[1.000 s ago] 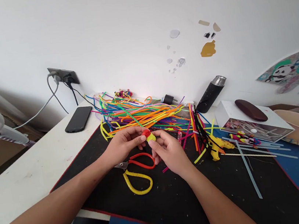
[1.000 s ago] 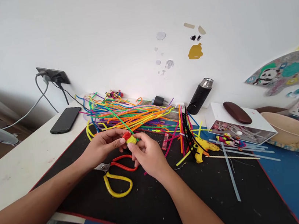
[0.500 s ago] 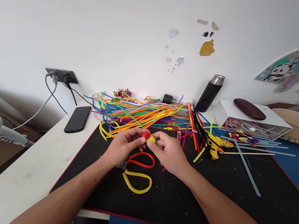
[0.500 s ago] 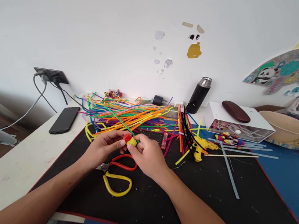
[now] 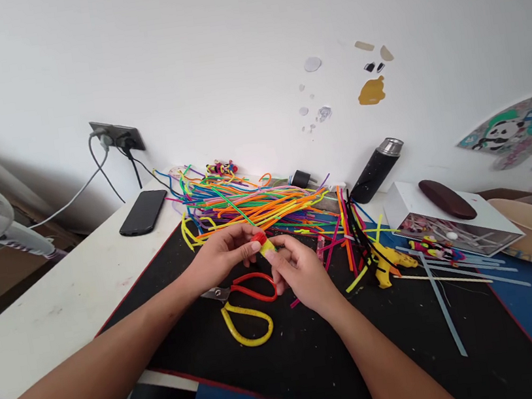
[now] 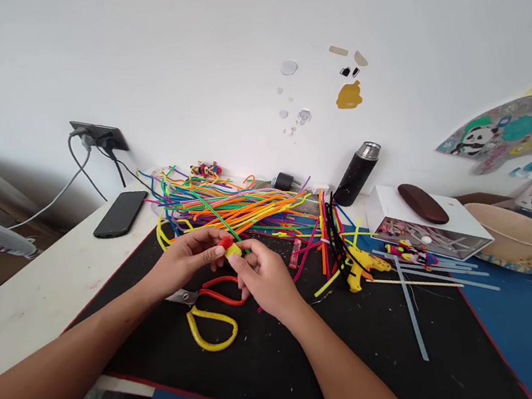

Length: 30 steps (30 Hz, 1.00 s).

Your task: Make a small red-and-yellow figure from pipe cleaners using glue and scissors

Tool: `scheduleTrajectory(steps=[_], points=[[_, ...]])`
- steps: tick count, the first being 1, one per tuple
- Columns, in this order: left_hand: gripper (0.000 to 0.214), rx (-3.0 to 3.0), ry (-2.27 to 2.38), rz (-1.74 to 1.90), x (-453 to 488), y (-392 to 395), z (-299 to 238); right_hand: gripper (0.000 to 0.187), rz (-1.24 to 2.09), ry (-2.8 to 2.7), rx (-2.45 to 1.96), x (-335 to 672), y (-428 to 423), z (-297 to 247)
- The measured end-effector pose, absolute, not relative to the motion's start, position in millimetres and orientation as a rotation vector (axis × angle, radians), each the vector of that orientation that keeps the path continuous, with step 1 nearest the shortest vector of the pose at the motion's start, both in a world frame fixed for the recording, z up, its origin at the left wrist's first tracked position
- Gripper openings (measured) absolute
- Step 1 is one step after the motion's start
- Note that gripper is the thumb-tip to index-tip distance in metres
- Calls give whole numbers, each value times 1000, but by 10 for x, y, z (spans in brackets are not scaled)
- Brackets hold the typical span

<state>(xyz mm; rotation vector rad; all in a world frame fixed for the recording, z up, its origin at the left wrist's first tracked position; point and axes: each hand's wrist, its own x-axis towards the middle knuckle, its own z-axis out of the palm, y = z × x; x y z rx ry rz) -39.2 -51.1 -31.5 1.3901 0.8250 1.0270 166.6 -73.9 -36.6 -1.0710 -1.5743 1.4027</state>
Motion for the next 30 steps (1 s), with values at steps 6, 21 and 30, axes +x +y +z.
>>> scheduleTrajectory(steps=[6, 21, 30], points=[[40, 1357, 861, 1020, -363, -543, -293, 41, 1598, -1433, -1019, 1637, -743, -347], [48, 1184, 740, 971, -348, -584, -225, 43, 1849, -1219, -831, 1659, -764, -318], [46, 1252, 836, 1003, -377, -553, -222, 45, 1710, -1353, -939, 1614, -779, -302]])
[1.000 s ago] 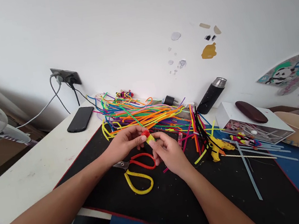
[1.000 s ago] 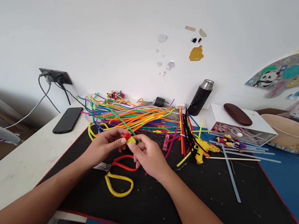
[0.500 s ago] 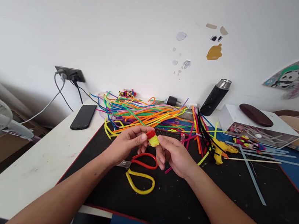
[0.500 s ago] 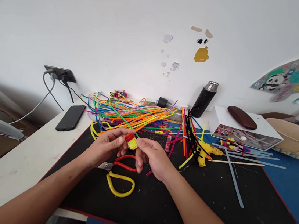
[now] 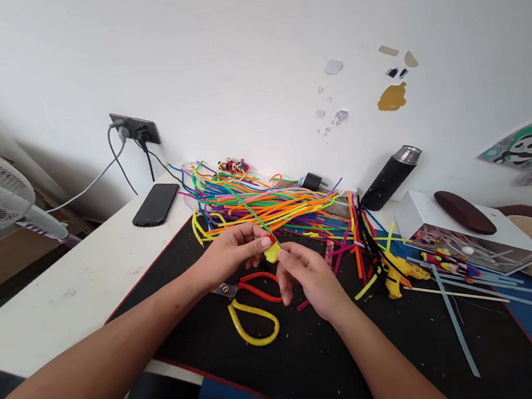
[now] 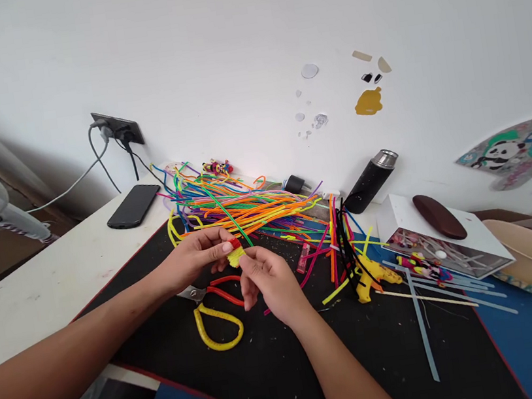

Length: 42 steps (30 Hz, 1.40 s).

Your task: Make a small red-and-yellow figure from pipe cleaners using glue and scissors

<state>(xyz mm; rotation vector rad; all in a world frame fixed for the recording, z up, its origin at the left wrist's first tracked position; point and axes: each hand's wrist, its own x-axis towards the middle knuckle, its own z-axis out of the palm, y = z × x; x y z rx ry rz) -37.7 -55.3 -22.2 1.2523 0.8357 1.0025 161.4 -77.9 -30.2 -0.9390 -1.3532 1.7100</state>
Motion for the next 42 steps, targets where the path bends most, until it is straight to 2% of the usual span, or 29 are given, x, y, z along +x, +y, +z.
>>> scheduleTrajectory(steps=[11, 23, 35, 42], points=[[50, 1239, 784, 978, -364, -561, -240, 39, 1451, -1544, -1089, 1604, -829, -241], [44, 1268, 856, 1018, -377, -552, -252, 46, 1644, -1429, -971, 1601, -785, -290], [50, 1290, 911, 945, -330, -592, -246, 40, 1514, -1518, -1087, 1600, -805, -299], [45, 1291, 913, 933, -323, -599, -265, 41, 1435, -1572, -1099, 1600, -795, -316]])
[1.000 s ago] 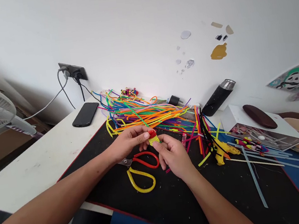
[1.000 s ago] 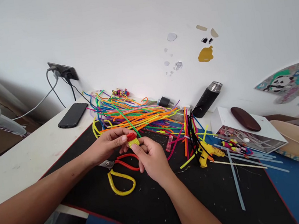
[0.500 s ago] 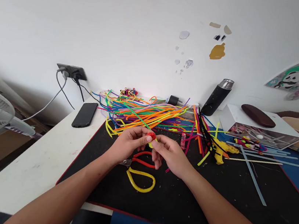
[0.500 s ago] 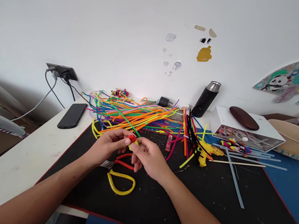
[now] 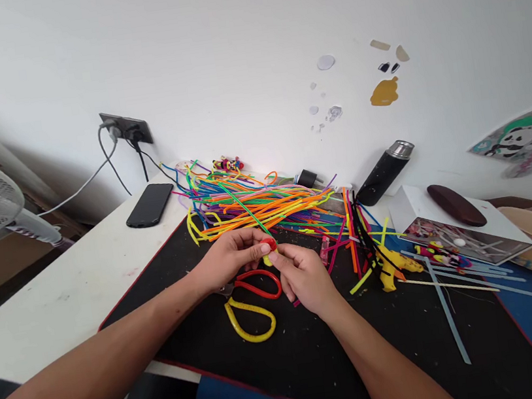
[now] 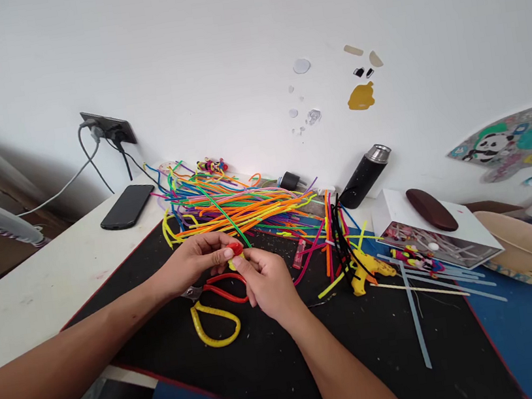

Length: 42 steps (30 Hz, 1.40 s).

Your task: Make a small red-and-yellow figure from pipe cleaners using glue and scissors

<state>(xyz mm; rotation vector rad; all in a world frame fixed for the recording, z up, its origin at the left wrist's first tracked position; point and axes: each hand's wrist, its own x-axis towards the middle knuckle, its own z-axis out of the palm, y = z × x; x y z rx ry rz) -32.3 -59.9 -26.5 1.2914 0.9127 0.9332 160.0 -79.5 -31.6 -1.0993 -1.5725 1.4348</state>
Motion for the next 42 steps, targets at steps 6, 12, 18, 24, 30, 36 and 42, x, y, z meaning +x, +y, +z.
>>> scheduleTrajectory(steps=[6, 12, 18, 24, 30, 36, 42], points=[[46, 1280, 919, 933, -313, -605, -266, 41, 1427, -1564, -1107, 1587, -803, -305], [48, 1276, 906, 921, -299, -597, -259, 43, 1350, -1600, -1151, 1574, -819, -316], [48, 1282, 923, 907, -307, -590, -302, 43, 1378, -1584, -1115, 1583, -791, -327], [50, 1250, 882, 938, -324, -587, -285, 45, 1604, -1475, -997, 1625, -750, -335], [52, 1130, 840, 952, -332, -586, -329, 43, 1486, -1355, -966, 1687, -700, -309], [56, 1101, 777, 835, -302, -617, -367, 49, 1582, -1382, -900, 1685, -720, -277], [59, 1102, 740, 739, -308, -627, -361, 44, 1687, -1484, -871, 1647, -767, -286]])
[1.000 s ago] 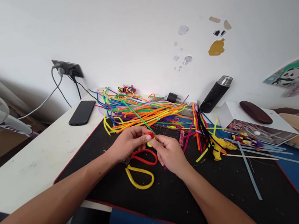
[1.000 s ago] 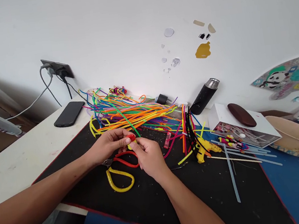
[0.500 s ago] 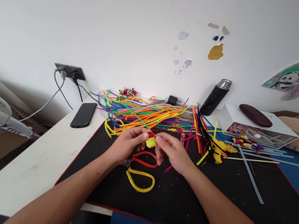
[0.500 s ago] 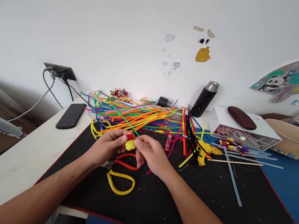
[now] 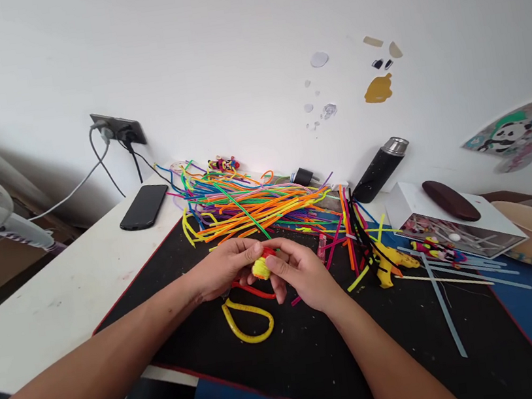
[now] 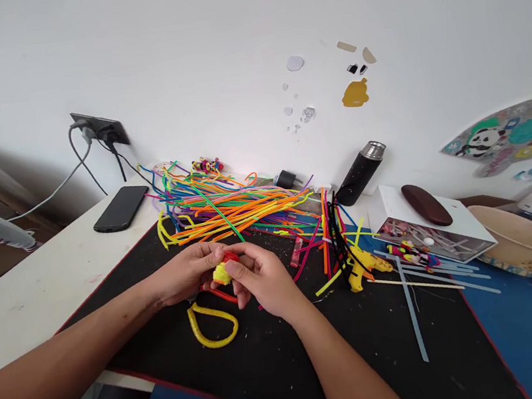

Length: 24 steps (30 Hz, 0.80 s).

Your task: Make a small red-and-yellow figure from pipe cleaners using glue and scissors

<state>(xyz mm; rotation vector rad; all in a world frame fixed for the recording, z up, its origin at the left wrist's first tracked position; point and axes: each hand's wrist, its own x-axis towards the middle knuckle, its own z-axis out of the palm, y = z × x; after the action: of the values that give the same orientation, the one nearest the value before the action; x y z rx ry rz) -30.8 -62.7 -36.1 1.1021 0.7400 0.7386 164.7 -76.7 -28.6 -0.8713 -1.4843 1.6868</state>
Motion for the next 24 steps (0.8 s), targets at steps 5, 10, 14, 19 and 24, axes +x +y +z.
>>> scheduleTrajectory(steps=[5, 10, 14, 19, 24], points=[[61, 1089, 707, 763, -309, -641, -339, 40, 1577, -1445, -896, 1654, -748, -298], [49, 1129, 636, 666, -309, -644, -293, 41, 1523, -1324, -906, 1668, -722, -274], [41, 1139, 684, 714, -307, -625, -295, 43, 1579, -1326, -885, 1672, -718, -277], [39, 1241, 709, 764, -318, -614, -245, 43, 1563, -1317, -881, 1677, -712, -299], [37, 1320, 714, 760, -313, -635, -199, 41, 1549, -1309, -916, 1665, -716, -305]])
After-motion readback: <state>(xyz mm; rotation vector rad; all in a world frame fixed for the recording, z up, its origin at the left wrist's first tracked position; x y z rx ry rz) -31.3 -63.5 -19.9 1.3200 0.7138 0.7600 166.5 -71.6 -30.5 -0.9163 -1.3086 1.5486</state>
